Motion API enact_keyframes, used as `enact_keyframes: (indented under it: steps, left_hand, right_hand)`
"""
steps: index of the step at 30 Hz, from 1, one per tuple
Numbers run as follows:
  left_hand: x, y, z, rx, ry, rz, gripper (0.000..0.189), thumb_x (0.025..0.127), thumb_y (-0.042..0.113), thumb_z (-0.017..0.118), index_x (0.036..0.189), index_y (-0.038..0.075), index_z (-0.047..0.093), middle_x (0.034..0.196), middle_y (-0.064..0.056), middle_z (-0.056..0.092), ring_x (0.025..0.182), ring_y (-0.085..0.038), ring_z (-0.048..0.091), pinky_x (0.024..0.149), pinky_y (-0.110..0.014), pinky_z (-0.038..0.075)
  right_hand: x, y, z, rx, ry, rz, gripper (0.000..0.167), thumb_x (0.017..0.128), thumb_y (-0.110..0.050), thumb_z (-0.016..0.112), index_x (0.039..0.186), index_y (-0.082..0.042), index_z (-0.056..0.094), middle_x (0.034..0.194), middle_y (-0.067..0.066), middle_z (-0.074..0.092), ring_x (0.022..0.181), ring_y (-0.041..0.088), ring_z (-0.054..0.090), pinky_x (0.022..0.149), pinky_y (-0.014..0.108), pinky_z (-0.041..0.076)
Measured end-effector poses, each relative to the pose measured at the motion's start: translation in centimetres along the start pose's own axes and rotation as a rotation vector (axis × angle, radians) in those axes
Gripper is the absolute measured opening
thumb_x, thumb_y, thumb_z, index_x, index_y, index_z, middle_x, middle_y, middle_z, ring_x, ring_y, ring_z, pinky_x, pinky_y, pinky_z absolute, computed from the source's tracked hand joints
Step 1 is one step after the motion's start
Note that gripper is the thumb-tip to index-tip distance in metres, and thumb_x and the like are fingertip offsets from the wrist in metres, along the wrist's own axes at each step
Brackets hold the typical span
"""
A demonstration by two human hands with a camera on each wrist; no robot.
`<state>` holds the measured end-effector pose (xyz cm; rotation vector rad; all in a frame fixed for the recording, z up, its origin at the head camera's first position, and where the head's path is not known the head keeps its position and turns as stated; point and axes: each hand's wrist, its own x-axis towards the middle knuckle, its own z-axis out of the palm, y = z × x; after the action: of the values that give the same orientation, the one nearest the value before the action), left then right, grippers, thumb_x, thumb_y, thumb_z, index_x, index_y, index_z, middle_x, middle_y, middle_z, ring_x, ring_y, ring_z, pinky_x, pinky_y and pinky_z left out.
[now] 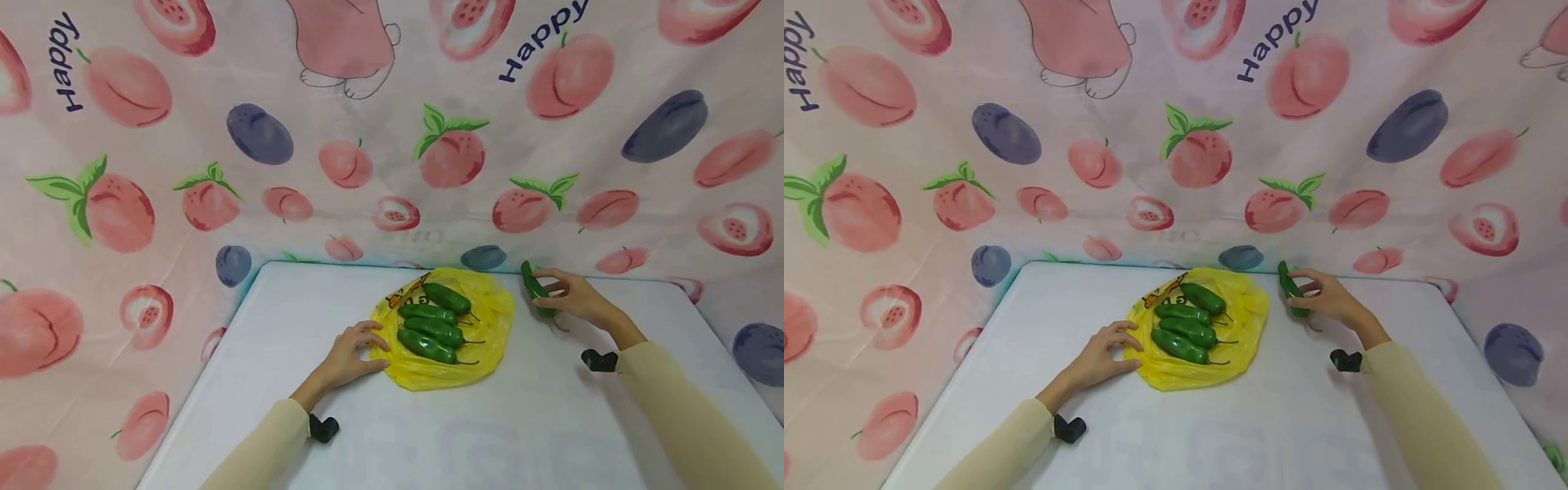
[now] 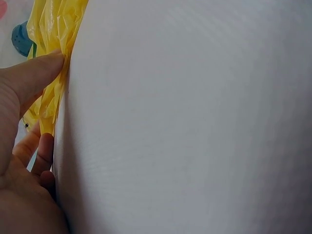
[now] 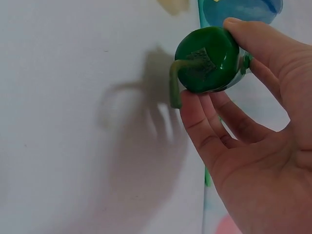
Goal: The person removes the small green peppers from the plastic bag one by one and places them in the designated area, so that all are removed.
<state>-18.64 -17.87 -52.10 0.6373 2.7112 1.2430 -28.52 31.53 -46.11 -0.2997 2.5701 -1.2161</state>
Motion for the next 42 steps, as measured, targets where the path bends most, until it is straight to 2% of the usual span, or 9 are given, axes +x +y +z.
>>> enact_keyframes:
  steps: [8,17,31,42]
  left_hand:
    - [0.0,-0.1,-0.2,-0.004,-0.005,0.003,0.02,0.087,0.029,0.085,0.105,0.029,0.076,0.146,-0.003,0.054,0.135,-0.035,0.045,0.109,-0.066,0.025]
    - [0.2,-0.1,0.0,-0.001,-0.008,0.006,0.02,0.087,0.03,0.085,0.104,0.03,0.076,0.146,-0.002,0.054,0.135,-0.034,0.045,0.109,-0.065,0.026]
    - [0.1,0.0,0.0,0.014,0.003,0.001,0.02,0.086,0.028,0.085,0.104,0.028,0.077,0.146,-0.003,0.055,0.138,-0.035,0.045,0.111,-0.067,0.025]
    - [0.1,-0.1,0.1,0.015,-0.001,-0.017,0.019,0.087,0.031,0.084,0.104,0.031,0.076,0.146,-0.002,0.054,0.138,-0.034,0.044,0.111,-0.066,0.024]
  right_hand:
    - [0.4,0.8,0.4,0.007,-0.006,-0.016,0.07,0.093,-0.028,0.078,0.151,-0.006,0.045,0.14,0.035,0.051,0.126,0.049,0.051,0.088,0.047,0.058]
    - [0.6,1.4,0.7,-0.034,0.0,0.025,0.074,0.092,-0.033,0.079,0.152,-0.005,0.044,0.14,0.038,0.051,0.127,0.051,0.051,0.092,0.051,0.056]
    - [1.4,1.4,0.9,-0.067,0.011,0.052,0.08,0.091,-0.043,0.079,0.153,-0.007,0.043,0.138,0.037,0.052,0.123,0.05,0.053,0.093,0.054,0.055]
    - [1.3,1.2,1.0,-0.088,0.002,0.067,0.08,0.092,-0.044,0.077,0.153,-0.006,0.043,0.139,0.039,0.051,0.118,0.049,0.058,0.092,0.055,0.055]
